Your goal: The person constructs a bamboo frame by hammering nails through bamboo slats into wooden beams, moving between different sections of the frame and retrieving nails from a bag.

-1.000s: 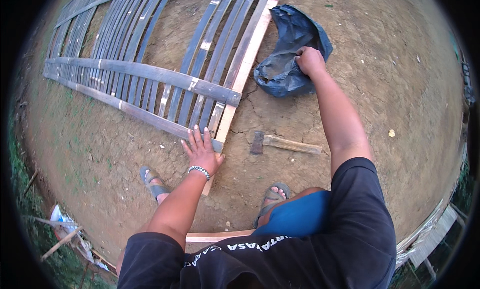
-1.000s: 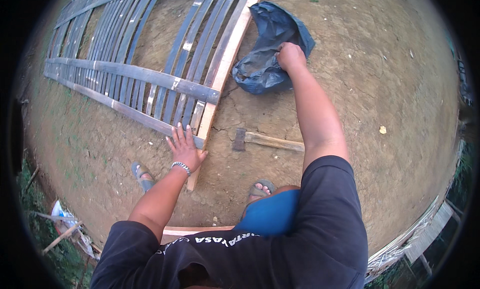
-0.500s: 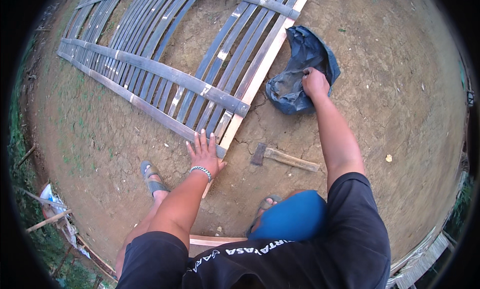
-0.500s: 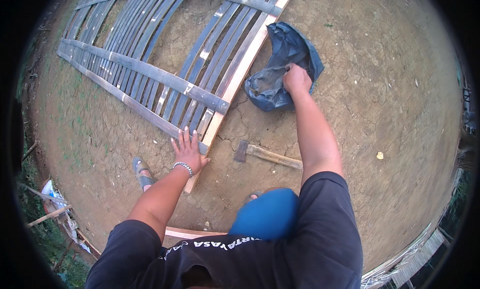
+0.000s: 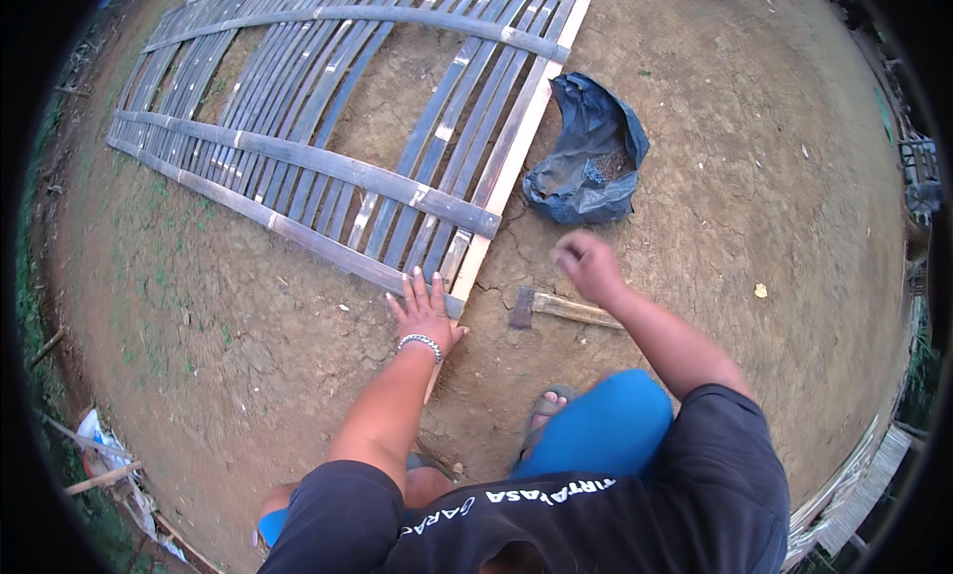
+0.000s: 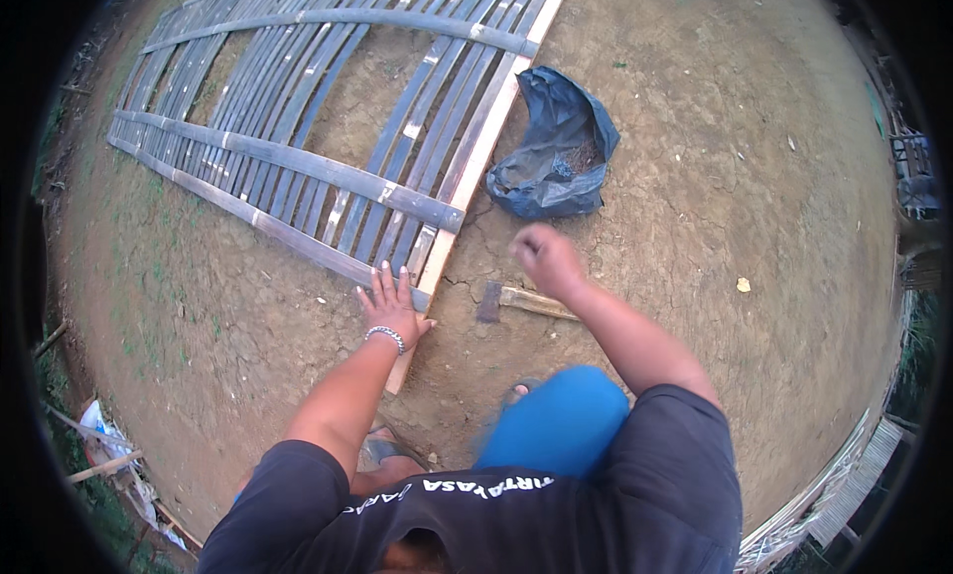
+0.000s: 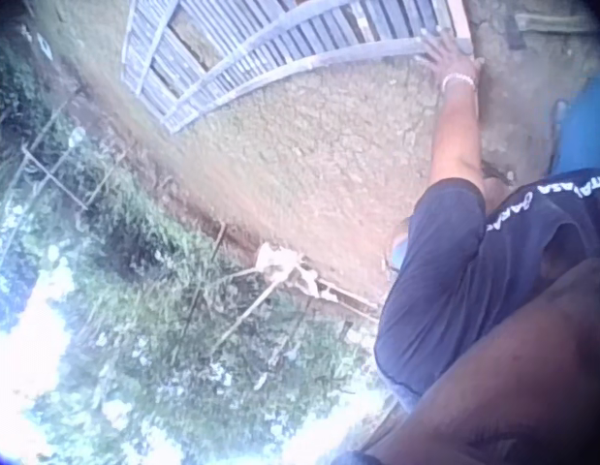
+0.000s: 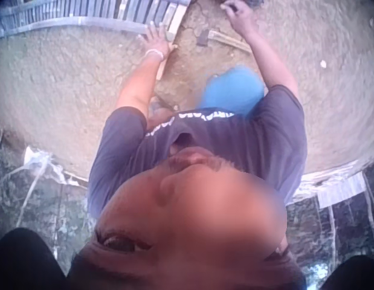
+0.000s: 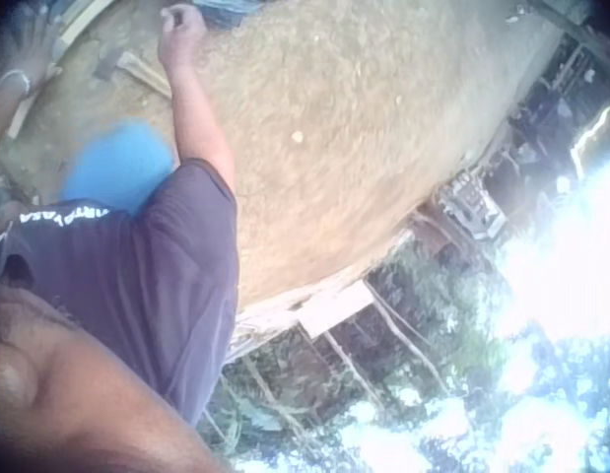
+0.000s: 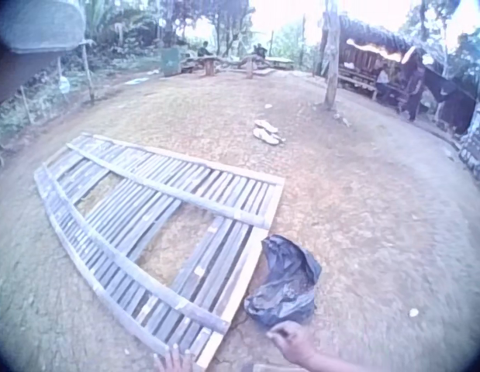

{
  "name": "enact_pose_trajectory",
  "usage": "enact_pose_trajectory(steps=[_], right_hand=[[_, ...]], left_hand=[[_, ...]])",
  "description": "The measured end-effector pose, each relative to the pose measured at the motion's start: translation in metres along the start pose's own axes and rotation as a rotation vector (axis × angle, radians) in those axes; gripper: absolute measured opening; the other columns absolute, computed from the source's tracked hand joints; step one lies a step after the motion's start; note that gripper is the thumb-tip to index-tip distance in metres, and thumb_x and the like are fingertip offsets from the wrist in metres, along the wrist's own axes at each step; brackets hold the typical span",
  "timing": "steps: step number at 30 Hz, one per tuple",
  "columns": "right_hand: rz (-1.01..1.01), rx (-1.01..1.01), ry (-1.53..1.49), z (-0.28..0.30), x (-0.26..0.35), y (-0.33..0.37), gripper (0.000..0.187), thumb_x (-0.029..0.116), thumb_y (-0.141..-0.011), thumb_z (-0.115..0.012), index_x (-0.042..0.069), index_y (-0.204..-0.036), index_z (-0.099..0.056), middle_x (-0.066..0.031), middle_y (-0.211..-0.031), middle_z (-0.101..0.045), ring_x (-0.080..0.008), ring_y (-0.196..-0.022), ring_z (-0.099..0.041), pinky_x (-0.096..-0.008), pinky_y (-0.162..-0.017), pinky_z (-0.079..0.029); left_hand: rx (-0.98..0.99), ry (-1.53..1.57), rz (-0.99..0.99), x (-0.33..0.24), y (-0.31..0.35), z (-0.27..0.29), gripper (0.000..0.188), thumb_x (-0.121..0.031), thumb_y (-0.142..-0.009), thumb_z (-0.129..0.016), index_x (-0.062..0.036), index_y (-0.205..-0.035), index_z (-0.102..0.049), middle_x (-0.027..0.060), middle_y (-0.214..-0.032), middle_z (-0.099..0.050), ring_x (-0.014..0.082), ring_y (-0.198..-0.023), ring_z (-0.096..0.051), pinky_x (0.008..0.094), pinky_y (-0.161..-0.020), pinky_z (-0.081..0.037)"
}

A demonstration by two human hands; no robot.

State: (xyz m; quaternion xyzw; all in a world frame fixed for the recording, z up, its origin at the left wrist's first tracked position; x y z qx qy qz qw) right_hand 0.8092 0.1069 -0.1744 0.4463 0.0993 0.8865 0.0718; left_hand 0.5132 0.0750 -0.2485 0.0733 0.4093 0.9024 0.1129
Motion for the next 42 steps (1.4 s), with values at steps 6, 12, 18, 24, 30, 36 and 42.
enact_pose_trajectory(steps=[6, 12, 18, 24, 30, 36, 42], right_hand=[[0.105, 0.685, 0.48, -0.11, 0.031, 0.061, 0.02, 0.022, -0.088, -0.064, 0.007, -0.101, -0.065, -0.018, -0.096, -0.069, -0.0391, -0.095, -0.066, -0.0463, -0.082, -0.052], [-0.197, 0.389, 0.314, -0.167, 0.01, 0.074, 0.021, 0.025, -0.091, -0.063, 0.006, -0.098, -0.063, -0.0193, -0.095, -0.068, -0.0395, -0.093, -0.065, -0.0461, -0.08, -0.052], [-0.704, -0.335, -0.807, -0.29, -0.031, 0.19, 0.018, 0.02, -0.098, -0.061, 0.003, -0.102, -0.055, -0.0136, -0.099, -0.071, -0.0346, -0.093, -0.067, -0.0472, -0.081, -0.05], [-0.703, -0.005, -0.476, -0.328, 0.048, 0.197, 0.022, 0.022, -0.096, -0.063, 0.002, -0.103, -0.055, -0.0192, -0.101, -0.068, -0.0366, -0.095, -0.066, -0.0446, -0.085, -0.05], [-0.671, -0.154, -0.451, -0.314, 0.056, 0.195, 0.021, 0.022, -0.095, -0.065, 0.003, -0.097, -0.056, -0.0109, -0.085, -0.064, -0.0182, -0.08, -0.061, -0.0357, -0.075, -0.049], [-0.699, -0.113, -0.513, -0.314, 0.063, 0.193, 0.021, 0.022, -0.095, -0.066, 0.003, -0.094, -0.056, -0.0098, -0.084, -0.064, -0.0173, -0.078, -0.06, -0.0346, -0.073, -0.048], [-0.626, -0.234, -0.567, -0.312, 0.063, 0.193, 0.022, 0.024, -0.094, -0.067, 0.004, -0.096, -0.058, -0.0124, -0.078, -0.064, -0.0243, -0.067, -0.06, -0.0393, -0.066, -0.048]], left_hand=[[-0.116, 0.08, -0.105, 0.011, 0.012, 0.01, 0.129, -0.069, -0.074, -0.072, -0.0084, -0.161, 0.002, 0.0203, -0.167, 0.009, 0.0413, -0.153, 0.013, 0.0691, -0.116, 0.004], [-0.226, -0.009, -0.301, 0.02, 0.021, 0.021, 0.132, -0.075, -0.067, -0.073, -0.0106, -0.161, -0.007, 0.0185, -0.167, 0.002, 0.0391, -0.154, 0.006, 0.0694, -0.117, 0.003], [-0.183, -0.155, -0.37, 0.018, 0.007, 0.011, 0.14, -0.088, -0.064, -0.063, -0.0052, -0.16, -0.004, 0.0285, -0.164, 0.006, 0.042, -0.153, 0.011, 0.067, -0.117, 0.005], [-0.149, -0.098, -0.318, 0.021, -0.004, 0.001, 0.145, -0.087, -0.064, -0.064, -0.0029, -0.159, 0.005, 0.0296, -0.163, 0.012, 0.0442, -0.151, 0.016, 0.0661, -0.116, 0.01], [-0.143, -0.083, -0.309, 0.014, -0.006, 0.001, 0.144, -0.085, -0.065, -0.066, -0.002, -0.159, 0.007, 0.0296, -0.163, 0.014, 0.0446, -0.15, 0.019, 0.0661, -0.115, 0.012], [-0.142, -0.094, -0.312, 0.015, -0.005, 0.0, 0.137, -0.084, -0.07, -0.062, -0.0024, -0.159, 0.004, 0.0298, -0.163, 0.013, 0.045, -0.15, 0.021, 0.0661, -0.115, 0.013], [-0.135, -0.074, -0.334, 0.011, -0.005, 0.001, 0.136, -0.08, -0.07, -0.065, -0.001, -0.159, 0.001, 0.0293, -0.164, 0.011, 0.0458, -0.149, 0.021, 0.0666, -0.114, 0.014]])
Point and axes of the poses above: each hand's wrist, its own y-axis away from the middle knuckle, its own z-axis out of the back of the hand, x = y × z, the point moved 10 cm from there along -y, towards the middle knuckle
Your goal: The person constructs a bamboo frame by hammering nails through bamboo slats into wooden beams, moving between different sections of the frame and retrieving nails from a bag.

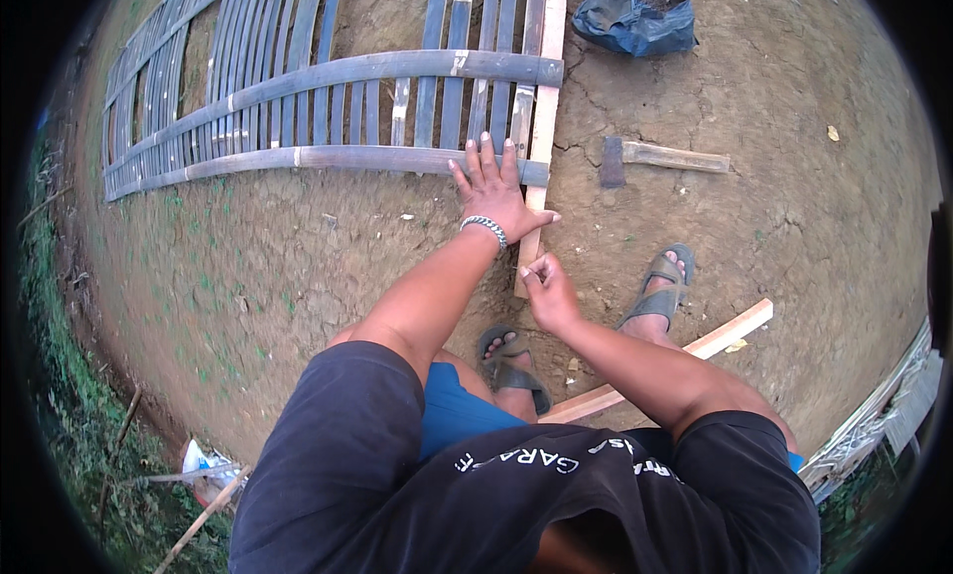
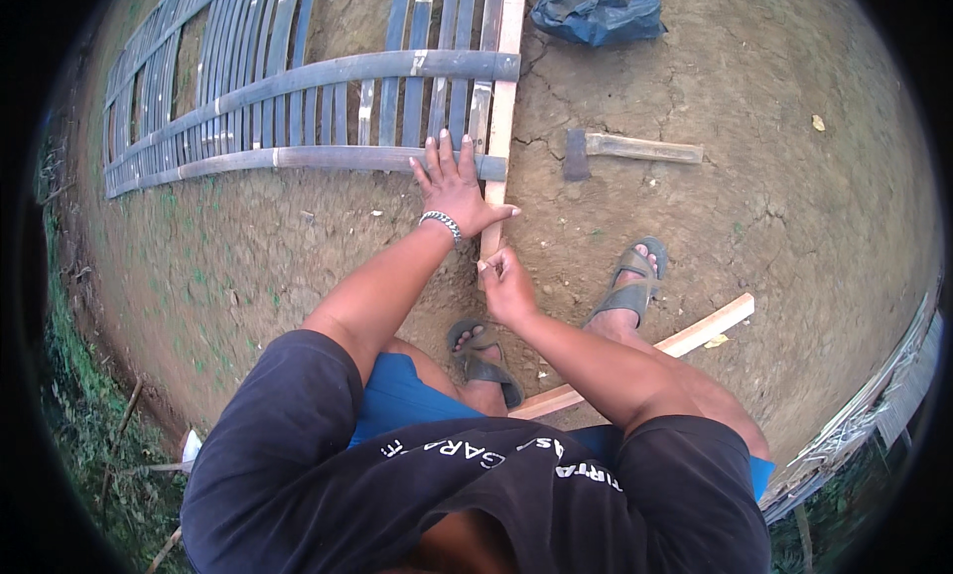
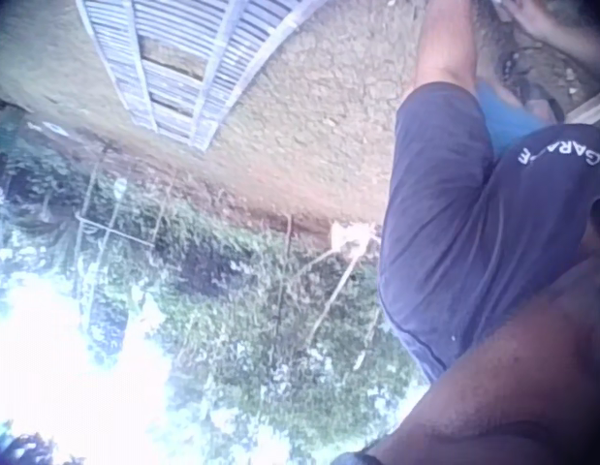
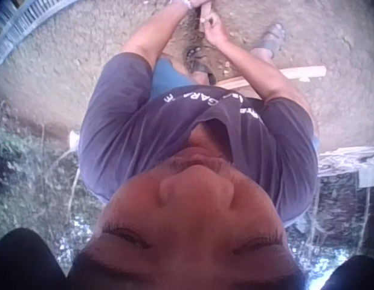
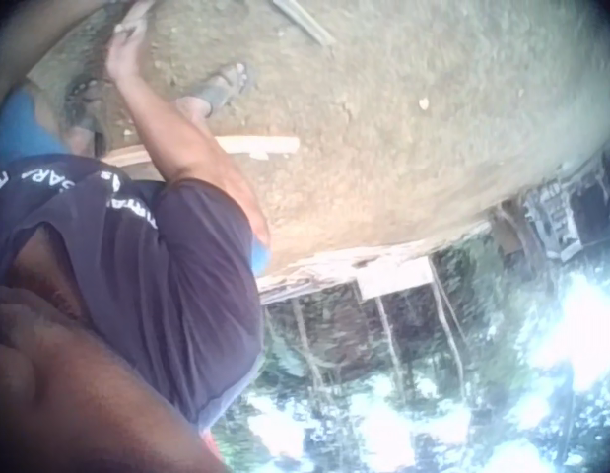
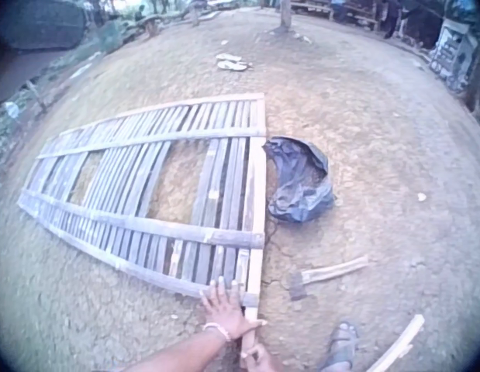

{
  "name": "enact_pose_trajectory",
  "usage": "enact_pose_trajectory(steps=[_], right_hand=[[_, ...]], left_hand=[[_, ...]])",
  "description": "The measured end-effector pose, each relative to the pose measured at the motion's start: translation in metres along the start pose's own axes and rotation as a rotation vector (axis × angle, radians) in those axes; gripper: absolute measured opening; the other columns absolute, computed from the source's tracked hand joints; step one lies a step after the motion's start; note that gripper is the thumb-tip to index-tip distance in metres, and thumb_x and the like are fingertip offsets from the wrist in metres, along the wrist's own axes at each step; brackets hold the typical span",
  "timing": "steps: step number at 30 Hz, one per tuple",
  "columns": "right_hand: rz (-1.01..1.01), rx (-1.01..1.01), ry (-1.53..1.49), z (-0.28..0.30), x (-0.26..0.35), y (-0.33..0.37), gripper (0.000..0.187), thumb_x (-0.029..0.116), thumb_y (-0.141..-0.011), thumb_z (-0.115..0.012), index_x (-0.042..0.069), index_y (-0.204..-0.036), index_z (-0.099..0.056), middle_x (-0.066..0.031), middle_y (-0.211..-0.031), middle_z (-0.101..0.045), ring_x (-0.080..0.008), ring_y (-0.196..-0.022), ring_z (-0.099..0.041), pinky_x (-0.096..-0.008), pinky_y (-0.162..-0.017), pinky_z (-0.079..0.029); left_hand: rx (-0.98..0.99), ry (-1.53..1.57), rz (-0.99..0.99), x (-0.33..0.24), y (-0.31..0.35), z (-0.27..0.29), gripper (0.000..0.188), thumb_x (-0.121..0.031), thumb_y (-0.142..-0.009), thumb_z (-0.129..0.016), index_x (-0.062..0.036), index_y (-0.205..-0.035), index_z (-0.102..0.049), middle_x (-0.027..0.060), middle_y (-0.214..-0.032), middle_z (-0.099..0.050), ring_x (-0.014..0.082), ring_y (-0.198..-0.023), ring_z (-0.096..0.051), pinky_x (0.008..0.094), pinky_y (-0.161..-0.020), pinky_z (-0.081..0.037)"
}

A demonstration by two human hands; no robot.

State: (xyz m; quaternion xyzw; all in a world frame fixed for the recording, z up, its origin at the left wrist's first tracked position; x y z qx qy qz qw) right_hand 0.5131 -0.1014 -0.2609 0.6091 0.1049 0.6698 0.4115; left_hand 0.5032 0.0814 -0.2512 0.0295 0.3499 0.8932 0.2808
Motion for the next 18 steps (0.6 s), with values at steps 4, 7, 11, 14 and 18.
enact_pose_trajectory(steps=[4, 7, 11, 14, 18], right_hand=[[-0.082, 0.077, 0.028, -0.007, 0.0, -0.001, 0.019, 0.019, -0.096, -0.065, 0.003, -0.094, -0.055, -0.007, -0.084, -0.062, -0.0143, -0.077, -0.056, -0.0321, -0.073, -0.047], [-0.073, 0.09, 0.058, -0.006, 0.001, 0.0, 0.019, 0.019, -0.096, -0.065, 0.003, -0.095, -0.055, -0.0069, -0.084, -0.061, -0.0141, -0.077, -0.055, -0.0321, -0.072, -0.046], [-0.092, 0.149, 0.079, -0.008, -0.004, 0.001, 0.022, 0.022, -0.095, -0.067, 0.003, -0.095, -0.056, -0.0091, -0.082, -0.063, -0.0179, -0.075, -0.059, -0.0359, -0.071, -0.048], [-0.072, 0.207, 0.01, -0.007, -0.012, -0.002, 0.021, 0.021, -0.095, -0.067, 0.003, -0.095, -0.056, -0.0094, -0.084, -0.064, -0.0177, -0.077, -0.06, -0.0364, -0.073, -0.048], [0.002, 0.204, -0.105, -0.006, -0.026, -0.008, 0.018, 0.018, -0.097, -0.065, 0.003, -0.095, -0.054, -0.0069, -0.086, -0.062, -0.0142, -0.082, -0.057, -0.0339, -0.078, -0.048]], left_hand=[[-0.029, 0.008, 0.003, 0.006, 0.0, -0.005, 0.134, -0.077, -0.071, -0.067, 0.0001, -0.159, -0.001, 0.0305, -0.163, 0.008, 0.0471, -0.149, 0.019, 0.0675, -0.114, 0.013], [-0.001, 0.001, 0.006, 0.004, -0.001, -0.003, 0.132, -0.074, -0.072, -0.067, -0.0006, -0.159, 0.0, 0.0292, -0.164, 0.009, 0.047, -0.15, 0.019, 0.0679, -0.114, 0.013], [-0.036, 0.014, -0.011, 0.005, -0.002, -0.001, 0.132, -0.075, -0.072, -0.067, 0.0003, -0.159, -0.001, 0.03, -0.163, 0.008, 0.0475, -0.149, 0.018, 0.0678, -0.114, 0.013], [-0.02, 0.015, -0.013, 0.004, -0.001, -0.001, 0.132, -0.075, -0.072, -0.067, 0.0002, -0.159, 0.0, 0.03, -0.163, 0.009, 0.0474, -0.149, 0.019, 0.0674, -0.114, 0.013], [0.022, 0.002, 0.003, 0.001, 0.0, 0.0, 0.131, -0.073, -0.074, -0.066, -0.002, -0.159, 0.004, 0.0277, -0.164, 0.012, 0.0466, -0.149, 0.02, 0.068, -0.114, 0.013]])
Point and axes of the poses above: each hand's wrist, its own y-axis away from the middle knuckle, its own z-axis out of the back of the hand, x = y × z, the point moved 10 cm from there along -y, towards the middle knuckle
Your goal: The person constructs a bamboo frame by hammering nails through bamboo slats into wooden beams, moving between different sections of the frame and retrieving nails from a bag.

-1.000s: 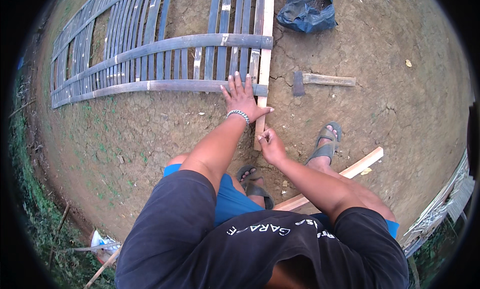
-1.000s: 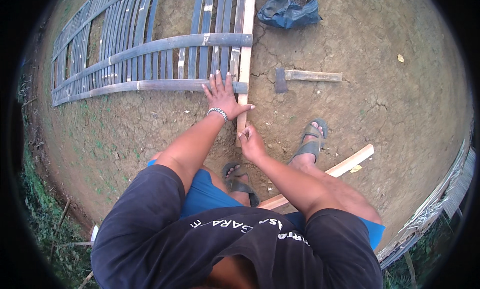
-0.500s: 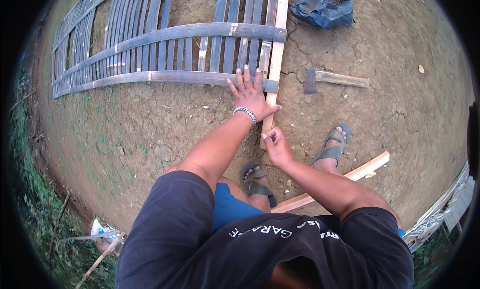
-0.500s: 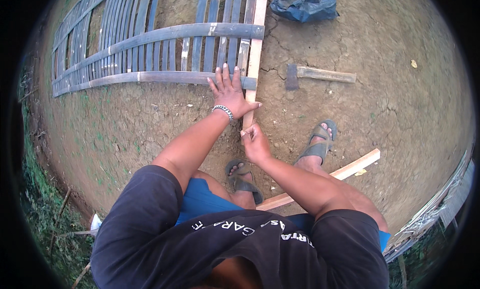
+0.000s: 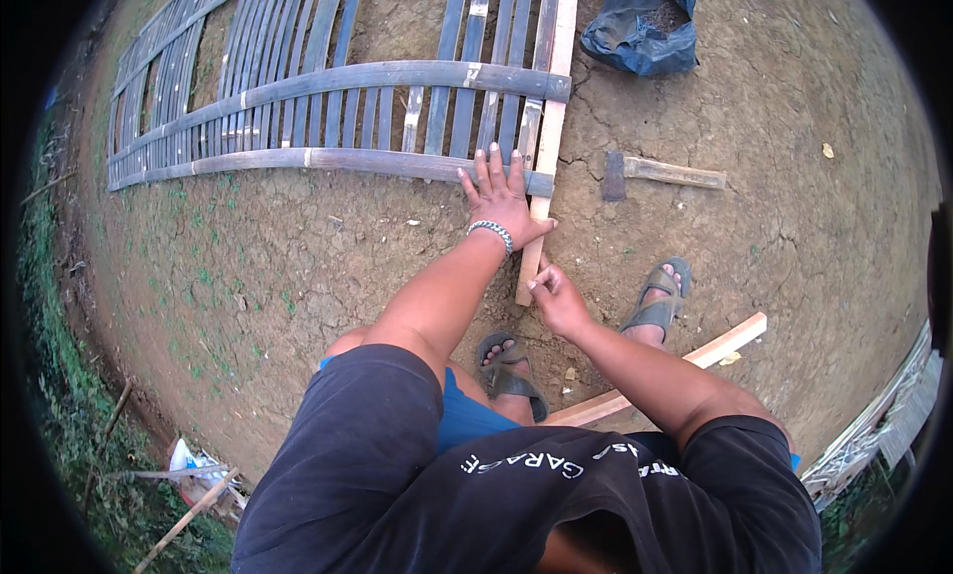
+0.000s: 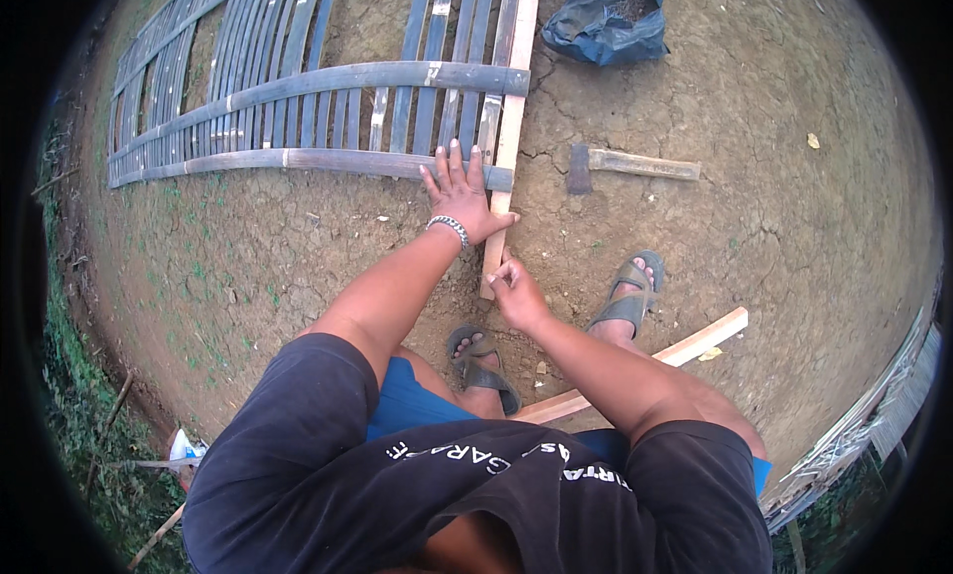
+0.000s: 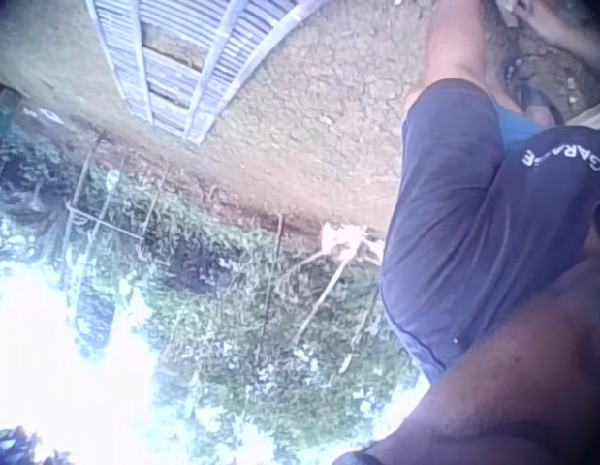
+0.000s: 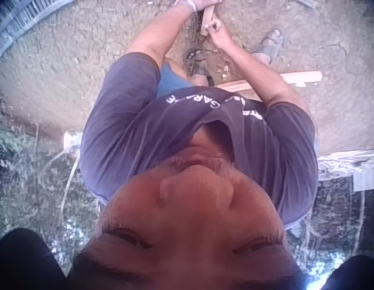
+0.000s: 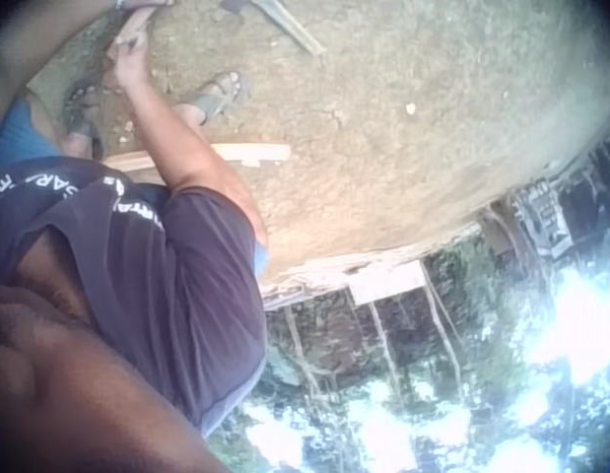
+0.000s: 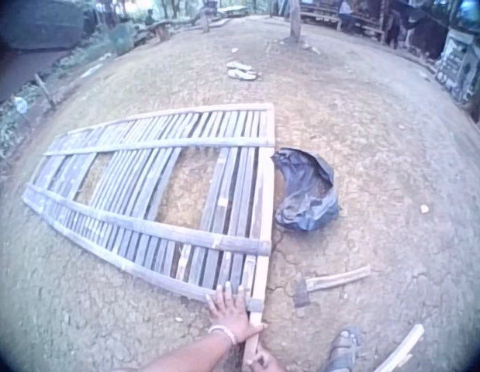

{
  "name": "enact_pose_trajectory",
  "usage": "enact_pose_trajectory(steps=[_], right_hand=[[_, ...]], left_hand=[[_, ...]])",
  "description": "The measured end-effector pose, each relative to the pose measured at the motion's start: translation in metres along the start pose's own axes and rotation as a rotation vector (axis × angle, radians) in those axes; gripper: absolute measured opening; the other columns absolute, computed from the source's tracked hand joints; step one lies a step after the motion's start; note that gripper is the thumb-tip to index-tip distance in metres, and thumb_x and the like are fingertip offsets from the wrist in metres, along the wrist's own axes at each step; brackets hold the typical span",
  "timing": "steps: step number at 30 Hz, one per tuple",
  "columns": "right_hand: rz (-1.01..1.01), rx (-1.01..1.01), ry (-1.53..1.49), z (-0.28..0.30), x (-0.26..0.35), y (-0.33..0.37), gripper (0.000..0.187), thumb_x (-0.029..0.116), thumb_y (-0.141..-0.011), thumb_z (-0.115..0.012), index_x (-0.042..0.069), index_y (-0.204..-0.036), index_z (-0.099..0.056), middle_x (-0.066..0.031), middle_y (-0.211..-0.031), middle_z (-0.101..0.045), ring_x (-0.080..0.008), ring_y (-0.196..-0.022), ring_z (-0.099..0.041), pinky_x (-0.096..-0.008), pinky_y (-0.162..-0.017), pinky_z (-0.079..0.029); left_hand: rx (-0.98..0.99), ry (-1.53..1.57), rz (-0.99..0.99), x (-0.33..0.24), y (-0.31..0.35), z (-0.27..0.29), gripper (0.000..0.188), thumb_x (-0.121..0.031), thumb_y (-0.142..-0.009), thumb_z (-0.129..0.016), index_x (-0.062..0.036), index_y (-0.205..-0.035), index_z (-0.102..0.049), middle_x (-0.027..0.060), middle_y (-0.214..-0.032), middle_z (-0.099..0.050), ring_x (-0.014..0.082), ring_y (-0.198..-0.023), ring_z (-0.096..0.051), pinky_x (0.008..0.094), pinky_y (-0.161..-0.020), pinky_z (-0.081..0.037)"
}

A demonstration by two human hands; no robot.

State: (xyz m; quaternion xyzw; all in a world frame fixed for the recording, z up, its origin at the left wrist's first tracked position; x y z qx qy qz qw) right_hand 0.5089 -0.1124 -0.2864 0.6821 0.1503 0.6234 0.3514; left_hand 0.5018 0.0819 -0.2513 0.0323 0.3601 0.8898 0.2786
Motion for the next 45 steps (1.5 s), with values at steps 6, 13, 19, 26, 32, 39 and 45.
enact_pose_trajectory(steps=[6, 13, 19, 26, 32, 39, 45], right_hand=[[0.053, -0.014, -0.181, -0.002, -0.016, -0.007, 0.016, 0.013, -0.097, -0.063, 0.003, -0.093, -0.051, -0.0226, -0.142, -0.055, -0.0191, -0.12, -0.056, -0.0332, -0.097, -0.044], [-0.027, 0.112, -0.257, -0.006, -0.016, -0.004, 0.013, 0.006, -0.098, -0.06, 0.003, -0.091, -0.049, -0.0242, -0.156, -0.038, -0.0226, -0.136, -0.046, -0.0346, -0.105, -0.039], [-0.112, 0.193, -0.095, -0.006, -0.03, 0.01, 0.013, 0.01, -0.096, -0.063, 0.003, -0.093, -0.053, -0.0237, -0.145, -0.052, -0.0208, -0.117, -0.058, -0.0339, -0.095, -0.045], [-0.026, 0.201, 0.097, -0.002, -0.036, 0.005, 0.02, 0.02, -0.095, -0.066, 0.004, -0.091, -0.056, -0.0061, -0.092, -0.065, -0.0129, -0.081, -0.056, -0.033, -0.077, -0.048], [-0.042, 0.257, 0.061, -0.004, -0.023, 0.0, 0.019, 0.02, -0.095, -0.066, 0.005, -0.09, -0.055, -0.0034, -0.082, -0.061, -0.0128, -0.078, -0.055, -0.0322, -0.074, -0.048], [-0.074, 0.259, 0.172, -0.001, -0.024, -0.008, 0.022, 0.023, -0.094, -0.068, 0.004, -0.091, -0.057, -0.0058, -0.083, -0.064, -0.0149, -0.078, -0.058, -0.0333, -0.074, -0.049], [-0.148, 0.249, 0.287, -0.002, -0.008, -0.006, 0.022, 0.024, -0.093, -0.068, 0.004, -0.092, -0.059, -0.0066, -0.083, -0.065, -0.0157, -0.078, -0.059, -0.0342, -0.073, -0.05]], left_hand=[[-0.019, -0.008, 0.0, 0.001, 0.0, -0.001, 0.132, -0.076, -0.074, -0.065, -0.0002, -0.159, 0.002, 0.0285, -0.164, 0.01, 0.046, -0.15, 0.019, 0.0666, -0.115, 0.012], [-0.017, -0.016, 0.012, 0.003, 0.005, 0.006, 0.132, -0.075, -0.074, -0.066, -0.0045, -0.16, 0.005, 0.0263, -0.164, 0.013, 0.0443, -0.15, 0.02, 0.0655, -0.116, 0.012], [-0.024, 0.016, 0.003, 0.004, 0.009, 0.009, 0.132, -0.076, -0.073, -0.066, -0.0045, -0.16, 0.003, 0.0264, -0.165, 0.011, 0.0441, -0.151, 0.019, 0.0659, -0.116, 0.011], [-0.059, 0.043, -0.077, 0.012, 0.001, -0.001, 0.127, -0.073, -0.074, -0.066, -0.0069, -0.16, 0.001, 0.0252, -0.165, 0.012, 0.0449, -0.151, 0.016, 0.0657, -0.116, 0.009], [-0.14, 1.177, -0.24, 0.064, -0.013, 0.01, 0.071, -0.028, -0.098, -0.061, 0.0018, -0.154, -0.028, 0.0259, -0.154, -0.039, 0.0308, -0.145, -0.038, 0.0441, -0.119, -0.03], [-0.56, 1.507, 0.515, 0.146, 0.017, -0.047, 0.059, -0.019, -0.097, -0.065, 0.0083, -0.142, -0.038, 0.0165, -0.112, -0.065, 0.0181, -0.091, -0.068, 0.0286, -0.069, -0.055], [-0.749, 1.738, 0.899, 0.209, -0.016, -0.107, 0.081, -0.045, -0.092, -0.069, 0.0032, -0.146, -0.033, 0.0207, -0.132, -0.054, 0.0315, -0.115, -0.058, 0.0509, -0.094, -0.049]])
Point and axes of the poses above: each hand's wrist, its own y-axis away from the middle knuckle, its own z-axis out of the back of the hand, x = y × z, the point moved 10 cm from there along -y, towards the middle knuckle
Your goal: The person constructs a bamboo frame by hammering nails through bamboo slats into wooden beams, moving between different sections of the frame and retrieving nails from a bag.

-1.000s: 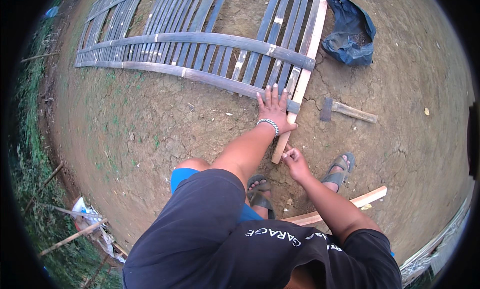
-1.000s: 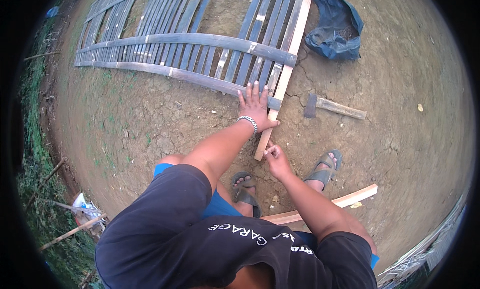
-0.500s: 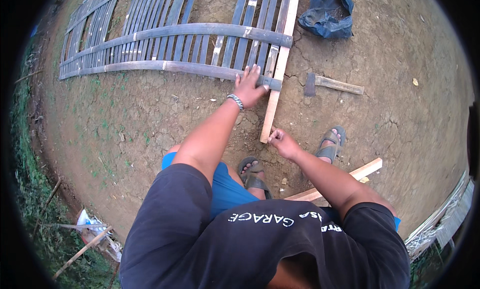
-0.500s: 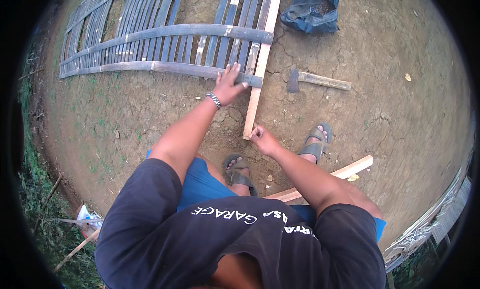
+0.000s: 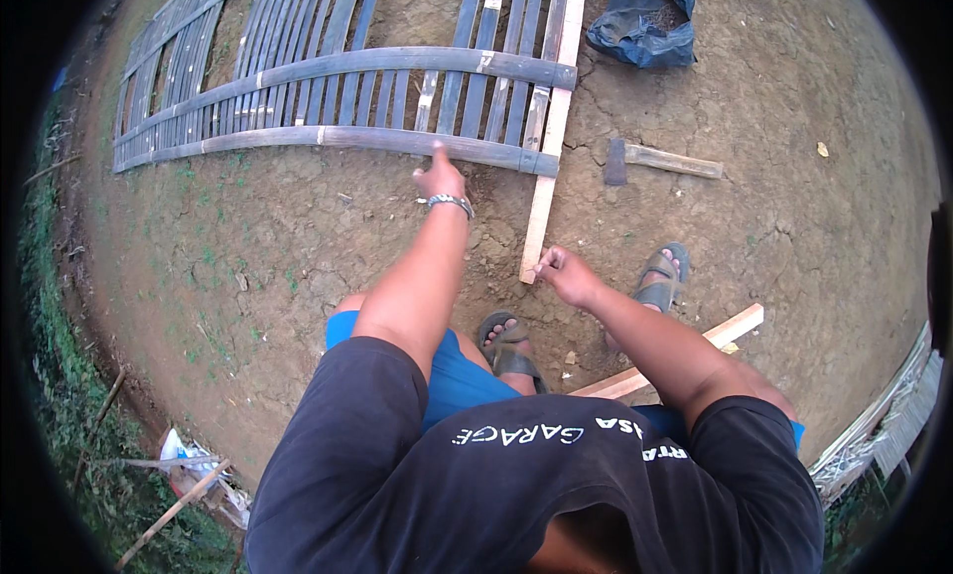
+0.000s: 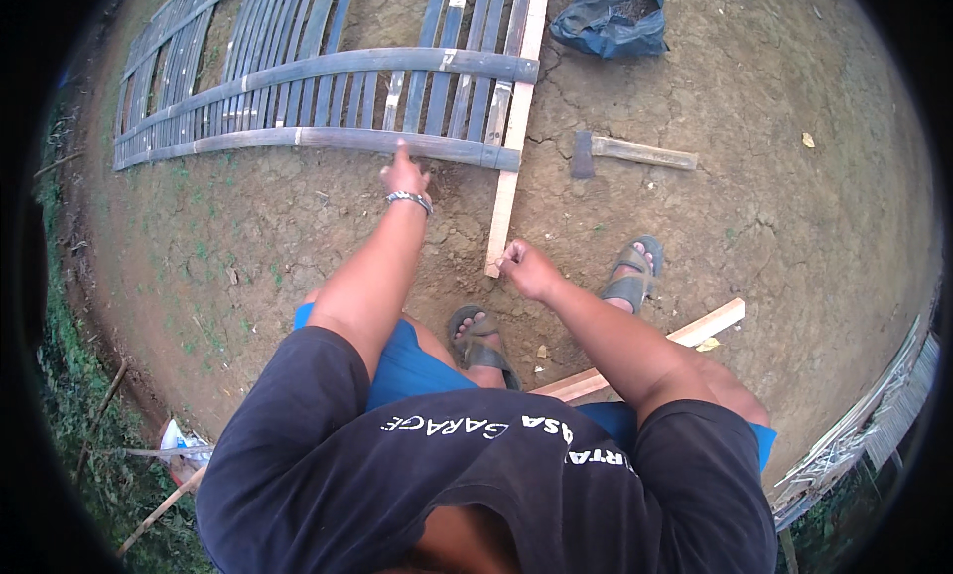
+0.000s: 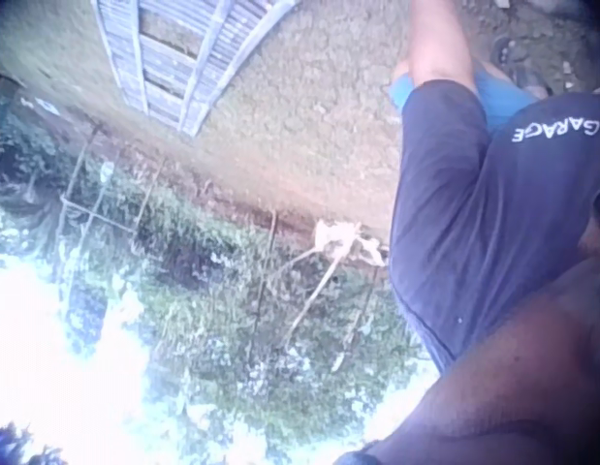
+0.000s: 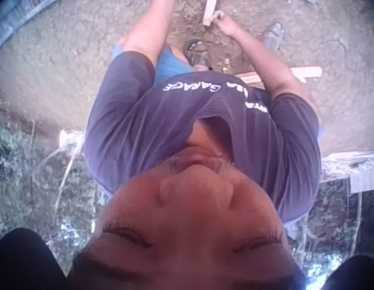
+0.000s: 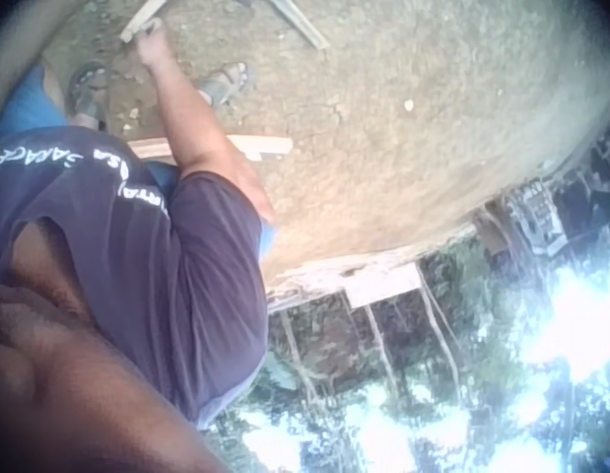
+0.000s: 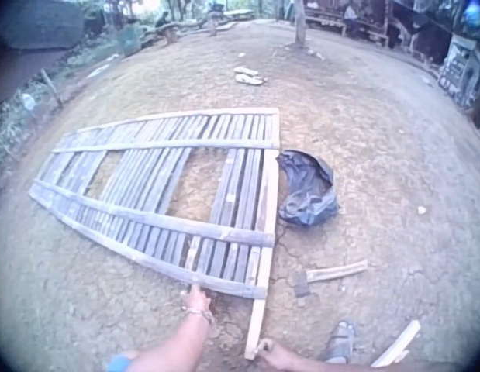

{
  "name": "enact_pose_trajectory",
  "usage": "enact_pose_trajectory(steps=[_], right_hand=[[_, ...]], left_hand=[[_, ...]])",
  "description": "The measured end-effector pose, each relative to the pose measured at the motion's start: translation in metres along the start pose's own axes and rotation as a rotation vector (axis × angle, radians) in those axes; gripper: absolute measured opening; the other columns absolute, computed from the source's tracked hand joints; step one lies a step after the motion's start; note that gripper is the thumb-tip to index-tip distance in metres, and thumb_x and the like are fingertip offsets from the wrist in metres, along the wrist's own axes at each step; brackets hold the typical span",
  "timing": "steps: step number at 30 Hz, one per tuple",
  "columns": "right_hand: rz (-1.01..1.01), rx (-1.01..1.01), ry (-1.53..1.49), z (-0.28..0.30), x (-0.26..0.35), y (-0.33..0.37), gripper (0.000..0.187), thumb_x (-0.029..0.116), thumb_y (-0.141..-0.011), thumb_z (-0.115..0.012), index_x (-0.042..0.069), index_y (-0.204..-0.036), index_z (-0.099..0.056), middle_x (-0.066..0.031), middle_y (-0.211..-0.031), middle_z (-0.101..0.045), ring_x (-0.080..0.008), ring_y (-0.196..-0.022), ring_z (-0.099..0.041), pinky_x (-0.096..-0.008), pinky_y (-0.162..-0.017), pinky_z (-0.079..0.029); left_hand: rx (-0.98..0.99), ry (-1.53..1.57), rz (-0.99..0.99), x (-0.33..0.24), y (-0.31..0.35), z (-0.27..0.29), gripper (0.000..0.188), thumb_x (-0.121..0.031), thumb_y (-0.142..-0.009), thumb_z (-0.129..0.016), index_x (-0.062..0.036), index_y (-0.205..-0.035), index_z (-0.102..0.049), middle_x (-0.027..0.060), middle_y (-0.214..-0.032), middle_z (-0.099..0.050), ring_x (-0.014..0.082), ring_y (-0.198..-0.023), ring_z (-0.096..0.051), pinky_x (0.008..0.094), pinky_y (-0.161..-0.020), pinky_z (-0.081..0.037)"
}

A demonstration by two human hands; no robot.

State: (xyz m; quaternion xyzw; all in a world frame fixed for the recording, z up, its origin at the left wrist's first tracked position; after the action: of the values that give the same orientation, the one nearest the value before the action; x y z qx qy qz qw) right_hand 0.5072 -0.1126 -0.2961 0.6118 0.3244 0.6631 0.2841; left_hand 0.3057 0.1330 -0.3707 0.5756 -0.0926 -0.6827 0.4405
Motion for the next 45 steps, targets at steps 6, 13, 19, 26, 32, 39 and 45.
enact_pose_trajectory(steps=[6, 13, 19, 26, 32, 39, 45], right_hand=[[0.003, -0.011, -0.013, -0.002, 0.001, 0.012, 0.022, 0.025, -0.094, -0.068, 0.005, -0.094, -0.06, -0.007, -0.083, -0.065, -0.0165, -0.078, -0.06, -0.0346, -0.073, -0.05], [0.006, -0.131, 0.182, -0.003, 0.051, 0.025, 0.022, 0.024, -0.093, -0.068, 0.004, -0.092, -0.058, -0.0128, -0.079, -0.064, -0.0245, -0.073, -0.062, -0.0385, -0.07, -0.05], [0.054, -0.207, 0.149, -0.006, 0.054, 0.023, 0.02, 0.019, -0.092, -0.068, 0.003, -0.09, -0.057, -0.014, -0.075, -0.063, -0.0265, -0.069, -0.062, -0.0407, -0.068, -0.05], [0.077, -0.224, 0.115, -0.006, 0.053, 0.019, 0.023, 0.024, -0.092, -0.069, 0.003, -0.091, -0.058, -0.0108, -0.08, -0.065, -0.0213, -0.074, -0.063, -0.0374, -0.07, -0.049], [0.006, -0.274, 0.053, -0.007, 0.05, 0.016, 0.024, 0.024, -0.091, -0.07, 0.003, -0.09, -0.059, -0.015, -0.08, -0.066, -0.0261, -0.074, -0.064, -0.0405, -0.071, -0.05], [-0.007, -0.239, 0.042, -0.009, 0.052, 0.016, 0.023, 0.024, -0.091, -0.071, 0.004, -0.089, -0.06, -0.014, -0.076, -0.065, -0.0265, -0.07, -0.064, -0.0414, -0.07, -0.051], [0.016, -0.284, 0.095, -0.005, 0.057, 0.019, 0.024, 0.026, -0.091, -0.072, 0.006, -0.087, -0.059, -0.006, -0.072, -0.059, -0.0155, -0.065, -0.055, -0.0353, -0.062, -0.046]], left_hand=[[0.144, 0.386, 0.166, -0.052, 0.023, -0.029, 0.088, -0.054, -0.089, -0.069, 0.003, -0.146, -0.035, 0.022, -0.142, -0.049, 0.0387, -0.122, -0.055, 0.0564, -0.094, -0.05], [-0.092, 0.18, 0.163, -0.074, 0.056, -0.023, 0.084, -0.05, -0.097, -0.06, 0.01, -0.147, -0.03, 0.0269, -0.141, -0.05, 0.0381, -0.12, -0.06, 0.0455, -0.102, -0.05], [-0.096, 0.105, 0.134, -0.071, 0.055, -0.022, 0.088, -0.05, -0.098, -0.058, 0.0088, -0.151, -0.02, 0.0296, -0.147, -0.043, 0.0395, -0.126, -0.056, 0.0466, -0.104, -0.049], [-0.104, 0.051, 0.11, -0.066, 0.035, -0.018, 0.089, -0.049, -0.097, -0.059, 0.0083, -0.152, -0.018, 0.0292, -0.148, -0.041, 0.0396, -0.126, -0.056, 0.0472, -0.104, -0.048], [-0.111, 0.053, 0.115, -0.065, 0.042, -0.022, 0.09, -0.05, -0.097, -0.059, 0.0097, -0.151, -0.019, 0.0297, -0.148, -0.042, 0.0389, -0.126, -0.056, 0.0458, -0.102, -0.05], [-0.12, 0.009, 0.057, -0.062, 0.027, -0.018, 0.089, -0.047, -0.097, -0.06, 0.0119, -0.15, -0.021, 0.03, -0.148, -0.043, 0.0385, -0.129, -0.054, 0.043, -0.107, -0.046], [-0.068, 0.04, 0.057, -0.066, 0.036, -0.021, 0.089, -0.047, -0.097, -0.059, 0.0145, -0.149, -0.021, 0.0315, -0.147, -0.042, 0.0385, -0.13, -0.053, 0.0429, -0.108, -0.044]])
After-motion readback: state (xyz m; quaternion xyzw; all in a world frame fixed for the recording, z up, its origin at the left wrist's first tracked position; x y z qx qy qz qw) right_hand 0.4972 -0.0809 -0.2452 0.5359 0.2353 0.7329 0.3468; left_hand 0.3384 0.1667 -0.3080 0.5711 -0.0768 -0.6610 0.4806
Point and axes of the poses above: each hand's wrist, its own y-axis away from the middle knuckle, its own z-axis out of the back of the hand, x = y × z, the point moved 10 cm from there along -y, towards the middle knuckle
